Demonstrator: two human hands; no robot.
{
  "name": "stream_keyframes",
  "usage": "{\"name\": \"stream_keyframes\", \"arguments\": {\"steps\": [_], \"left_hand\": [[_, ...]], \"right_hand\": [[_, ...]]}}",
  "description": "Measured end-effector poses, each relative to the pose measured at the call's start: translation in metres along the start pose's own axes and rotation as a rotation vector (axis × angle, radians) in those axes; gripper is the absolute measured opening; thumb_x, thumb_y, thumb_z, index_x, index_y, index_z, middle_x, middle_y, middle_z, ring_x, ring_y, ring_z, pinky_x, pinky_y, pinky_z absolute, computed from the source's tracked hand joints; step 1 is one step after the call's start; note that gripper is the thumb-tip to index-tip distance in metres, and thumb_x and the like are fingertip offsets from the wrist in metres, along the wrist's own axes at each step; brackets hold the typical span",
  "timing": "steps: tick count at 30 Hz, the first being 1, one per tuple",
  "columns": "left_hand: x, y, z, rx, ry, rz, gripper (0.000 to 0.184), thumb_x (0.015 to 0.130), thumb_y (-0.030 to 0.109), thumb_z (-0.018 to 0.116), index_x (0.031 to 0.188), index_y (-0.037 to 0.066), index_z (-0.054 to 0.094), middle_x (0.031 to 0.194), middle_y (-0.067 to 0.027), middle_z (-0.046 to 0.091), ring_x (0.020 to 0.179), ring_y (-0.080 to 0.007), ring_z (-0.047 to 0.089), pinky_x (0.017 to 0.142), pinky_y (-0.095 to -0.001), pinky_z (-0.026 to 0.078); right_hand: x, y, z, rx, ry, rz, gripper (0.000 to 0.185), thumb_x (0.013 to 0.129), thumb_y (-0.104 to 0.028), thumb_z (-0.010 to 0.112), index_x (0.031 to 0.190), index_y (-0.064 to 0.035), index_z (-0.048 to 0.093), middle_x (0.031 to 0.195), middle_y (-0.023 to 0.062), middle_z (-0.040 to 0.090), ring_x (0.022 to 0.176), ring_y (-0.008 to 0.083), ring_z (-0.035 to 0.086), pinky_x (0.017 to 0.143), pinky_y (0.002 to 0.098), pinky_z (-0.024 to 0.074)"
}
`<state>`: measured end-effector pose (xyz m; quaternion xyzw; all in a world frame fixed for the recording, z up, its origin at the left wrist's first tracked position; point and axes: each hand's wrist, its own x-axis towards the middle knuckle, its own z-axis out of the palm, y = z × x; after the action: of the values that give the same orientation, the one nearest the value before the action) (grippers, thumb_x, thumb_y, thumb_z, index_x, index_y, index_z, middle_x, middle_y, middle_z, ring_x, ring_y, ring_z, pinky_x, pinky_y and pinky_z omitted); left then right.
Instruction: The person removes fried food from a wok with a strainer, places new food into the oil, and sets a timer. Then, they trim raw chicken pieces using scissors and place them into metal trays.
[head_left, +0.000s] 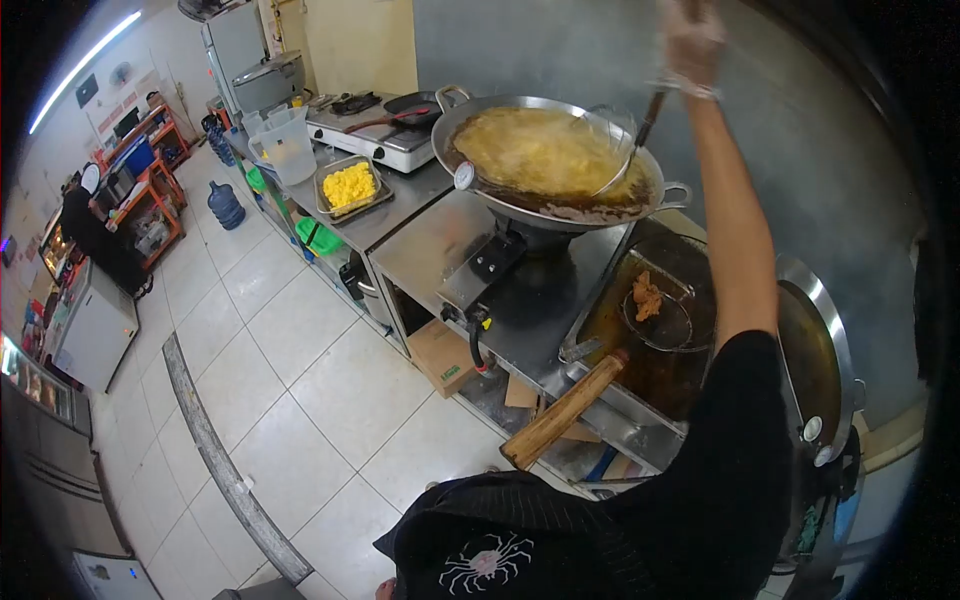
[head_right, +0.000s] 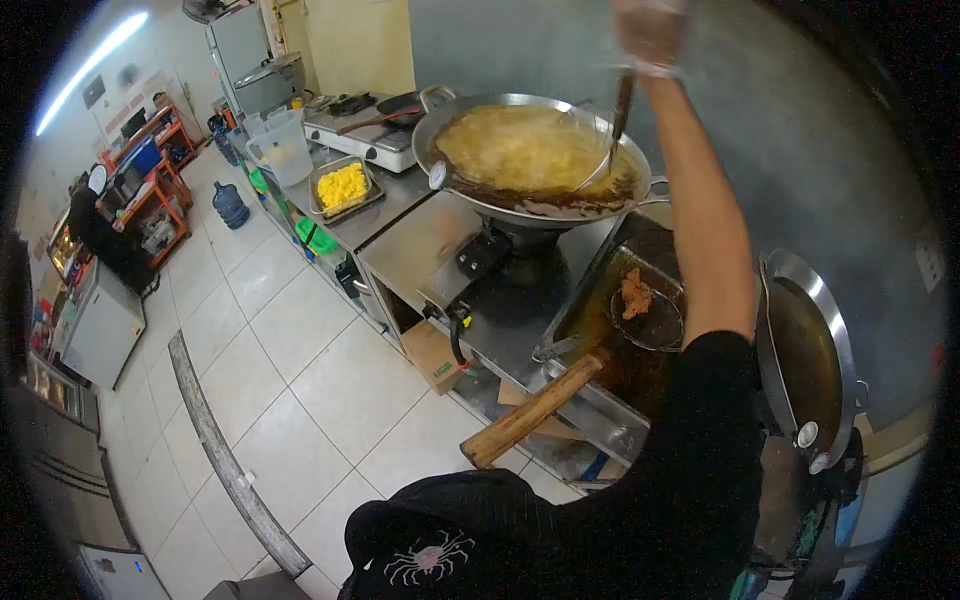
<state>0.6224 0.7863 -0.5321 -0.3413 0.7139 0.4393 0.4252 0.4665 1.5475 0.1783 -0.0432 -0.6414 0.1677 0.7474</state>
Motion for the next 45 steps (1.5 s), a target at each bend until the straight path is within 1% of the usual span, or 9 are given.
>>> {"name": "stream_keyframes", "arguments": {"steps": [10, 14, 16, 17, 18, 25, 27, 30, 45], "left_hand": [[0.014, 0.056, 0.025, -0.167, 0.002, 0.161, 0.034, 0.086, 0.029, 0.054, 0.103, 0.000, 0.056, 0.068, -0.0090, 0.062, 0.055, -0.0173, 0.056, 0.049, -0.0312, 0.045], [0.021, 0.122, 0.049, 0.269, 0.057, 0.910, 0.035, 0.086, 0.032, 0.055, 0.072, 0.001, 0.062, 0.054, -0.0041, 0.052, 0.052, -0.0113, 0.046, 0.048, -0.0307, 0.037], [-0.024, 0.207, 0.088, 0.256, 0.132, 0.762, 0.041, 0.088, 0.032, 0.052, 0.063, 0.000, 0.058, 0.052, -0.0029, 0.046, 0.052, -0.0106, 0.041, 0.048, -0.0314, 0.033], [0.019, 0.221, 0.104, 0.314, 0.168, 1.174, 0.045, 0.089, 0.034, 0.050, 0.061, -0.001, 0.054, 0.052, -0.0021, 0.044, 0.052, -0.0115, 0.040, 0.048, -0.0323, 0.032], [-0.035, 0.278, 0.124, 0.285, 0.059, 0.868, 0.047, 0.089, 0.036, 0.051, 0.060, -0.001, 0.052, 0.052, -0.0017, 0.045, 0.053, -0.0111, 0.041, 0.049, -0.0319, 0.034], [-0.072, 0.491, 0.278, 0.256, -0.418, 1.186, 0.045, 0.091, 0.041, 0.049, 0.090, -0.002, 0.059, 0.072, -0.0076, 0.058, 0.064, -0.0152, 0.054, 0.060, -0.0299, 0.043], [-0.074, 0.512, 0.308, 0.226, -0.501, 1.154, 0.046, 0.091, 0.043, 0.048, 0.095, -0.001, 0.059, 0.076, -0.0065, 0.058, 0.066, -0.0138, 0.054, 0.061, -0.0276, 0.044], [-0.079, 0.536, 0.327, 0.198, -0.579, 0.938, 0.049, 0.091, 0.046, 0.047, 0.101, -0.001, 0.056, 0.083, -0.0074, 0.059, 0.067, -0.0136, 0.055, 0.058, -0.0269, 0.044], [-0.049, 0.562, 0.310, 0.238, -0.229, 1.592, 0.043, 0.091, 0.035, 0.052, 0.087, -0.007, 0.062, 0.074, -0.0213, 0.063, 0.069, -0.0345, 0.062, 0.063, -0.0392, 0.046]], "right_hand": [[-0.010, -0.079, 0.026, 0.139, -0.537, -0.422, 0.023, 0.079, -0.013, 0.062, 0.067, -0.0034, 0.044, 0.057, 0.0031, 0.034, 0.054, 0.0125, 0.031, 0.048, 0.0339, 0.0288], [-0.008, -0.076, 0.017, 0.221, -0.591, -0.468, 0.024, 0.082, -0.012, 0.061, 0.064, -0.0070, 0.044, 0.058, -0.0032, 0.038, 0.055, 0.0076, 0.034, 0.047, 0.0287, 0.0295], [0.002, -0.073, 0.005, 0.158, -0.486, -0.474, 0.025, 0.082, -0.013, 0.060, 0.063, -0.0085, 0.044, 0.058, -0.0045, 0.038, 0.054, 0.0064, 0.034, 0.047, 0.0272, 0.0296], [0.006, -0.069, 0.000, 0.102, -0.392, -0.482, 0.026, 0.083, -0.013, 0.059, 0.063, -0.0100, 0.044, 0.058, -0.0057, 0.038, 0.053, 0.0052, 0.035, 0.046, 0.0257, 0.0298], [0.007, -0.062, -0.001, 0.142, -0.381, -0.461, 0.026, 0.082, -0.012, 0.059, 0.062, -0.0100, 0.044, 0.057, -0.0059, 0.039, 0.052, 0.0050, 0.035, 0.046, 0.0254, 0.0304], [0.017, -0.079, -0.022, 0.009, 0.016, -0.304, 0.022, 0.082, -0.010, 0.061, 0.063, -0.0120, 0.048, 0.057, -0.0072, 0.043, 0.050, 0.0039, 0.037, 0.043, 0.0247, 0.0317], [0.014, -0.093, -0.018, 0.838, 0.097, 0.046, 0.022, 0.082, -0.012, 0.061, 0.064, -0.0129, 0.048, 0.058, -0.0078, 0.042, 0.051, 0.0031, 0.036, 0.044, 0.0235, 0.0308], [0.003, -0.102, -0.003, -0.102, 0.028, -0.330, 0.021, 0.083, -0.012, 0.061, 0.066, -0.0120, 0.049, 0.059, -0.0080, 0.041, 0.052, 0.0035, 0.037, 0.044, 0.0231, 0.0310], [0.004, -0.149, 0.039, 0.001, -0.154, -0.372, 0.013, 0.085, -0.021, 0.063, 0.083, -0.0098, 0.056, 0.065, -0.0073, 0.048, 0.055, 0.0026, 0.045, 0.047, 0.0188, 0.0365]]}}
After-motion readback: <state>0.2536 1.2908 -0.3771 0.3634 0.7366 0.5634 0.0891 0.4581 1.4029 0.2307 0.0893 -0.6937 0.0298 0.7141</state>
